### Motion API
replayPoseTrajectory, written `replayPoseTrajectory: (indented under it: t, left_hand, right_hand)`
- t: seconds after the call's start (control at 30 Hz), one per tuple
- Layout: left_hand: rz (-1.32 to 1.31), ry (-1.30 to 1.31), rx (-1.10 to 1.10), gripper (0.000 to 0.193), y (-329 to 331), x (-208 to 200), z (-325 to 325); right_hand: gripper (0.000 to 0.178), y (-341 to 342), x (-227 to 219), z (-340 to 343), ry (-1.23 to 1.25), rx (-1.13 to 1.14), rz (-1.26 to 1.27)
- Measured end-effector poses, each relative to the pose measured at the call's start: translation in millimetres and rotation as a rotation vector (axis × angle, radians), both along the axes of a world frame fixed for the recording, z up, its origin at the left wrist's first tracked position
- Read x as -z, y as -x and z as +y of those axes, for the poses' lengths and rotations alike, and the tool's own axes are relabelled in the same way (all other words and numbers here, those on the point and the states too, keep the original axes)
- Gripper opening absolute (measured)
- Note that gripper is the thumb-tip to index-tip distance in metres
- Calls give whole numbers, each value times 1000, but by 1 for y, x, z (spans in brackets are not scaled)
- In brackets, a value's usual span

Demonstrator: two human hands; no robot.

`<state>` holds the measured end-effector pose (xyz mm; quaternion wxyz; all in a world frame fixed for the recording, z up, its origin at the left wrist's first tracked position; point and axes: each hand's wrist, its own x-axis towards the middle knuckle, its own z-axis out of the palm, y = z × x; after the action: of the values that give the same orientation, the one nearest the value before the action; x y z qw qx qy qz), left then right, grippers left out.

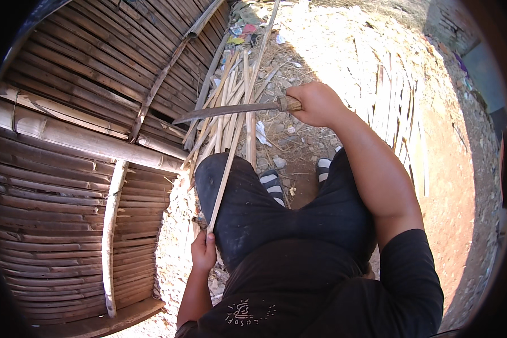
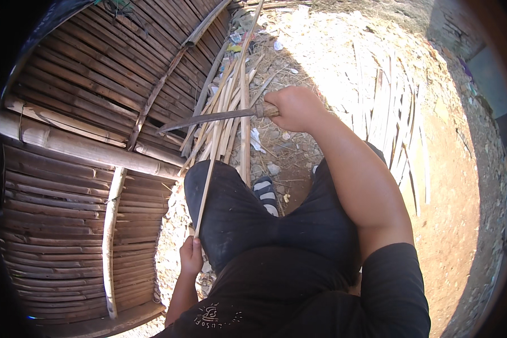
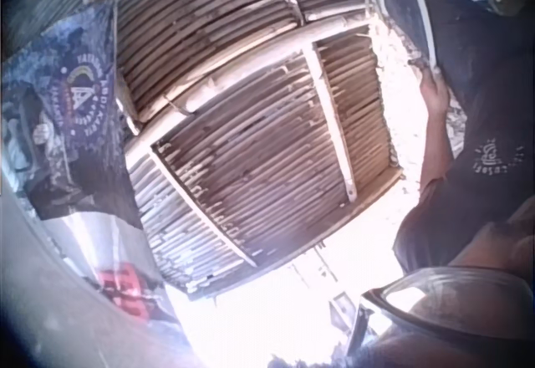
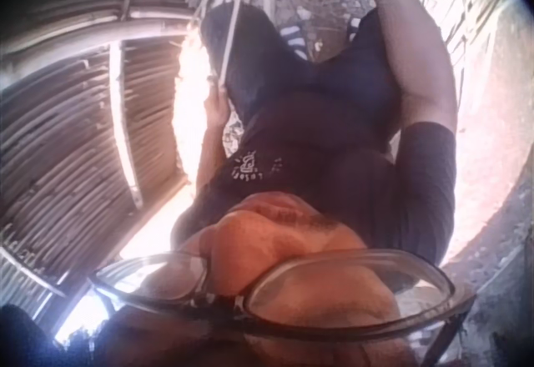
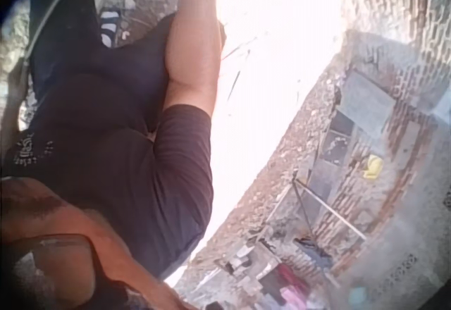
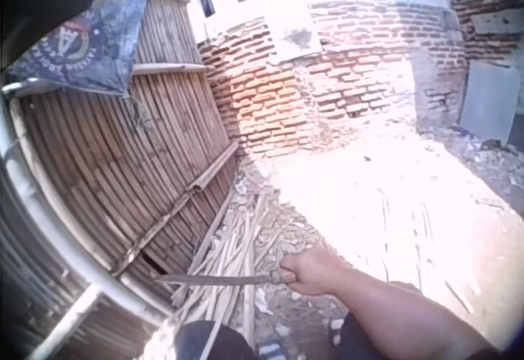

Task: The person splits thin bamboo strips with a knife while holding them against their lap.

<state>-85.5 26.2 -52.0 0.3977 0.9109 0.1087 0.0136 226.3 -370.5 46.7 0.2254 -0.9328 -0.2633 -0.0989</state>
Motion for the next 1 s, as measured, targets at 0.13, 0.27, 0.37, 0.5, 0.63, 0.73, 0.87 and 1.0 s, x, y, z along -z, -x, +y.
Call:
replayPoseTrajectory:
  t: [0.13, 0.27, 0.37, 0.5, 0.63, 0.73, 0.87, 1.0]
  left_hand:
    - [-83, 18, -82, 41, -9, -7, 8]
    - [-153, -19, -223, 48, -66, -15, 46]
    - [-137, -385, -298, 60, -146, -69, 50]
    - [-315, -541, -290, 68, -194, -82, 68]
    - [-333, -414, -207, 57, -190, -62, 60]
    - [-257, -265, -257, 53, -172, -27, 59]
    - [-145, -208, -407, 48, -146, 19, 68]
    - [-24, 31, -406, 47, -131, 57, 80]
  right_hand:
    - [24, 6, 1, 13, 40, -47, -51]
    - [31, -5, 3, 5, -72, 95, 17]
    - [36, -5, -4, -4, -105, 205, 132]
    - [38, -3, -8, -11, -131, 281, 184]
    - [36, -4, -15, -15, -140, 326, 200]
    - [35, -6, -19, -15, -224, 357, 179]
    - [34, -13, -28, -25, -385, 415, 89]
    - [36, -20, -36, -61, -630, 484, -104]
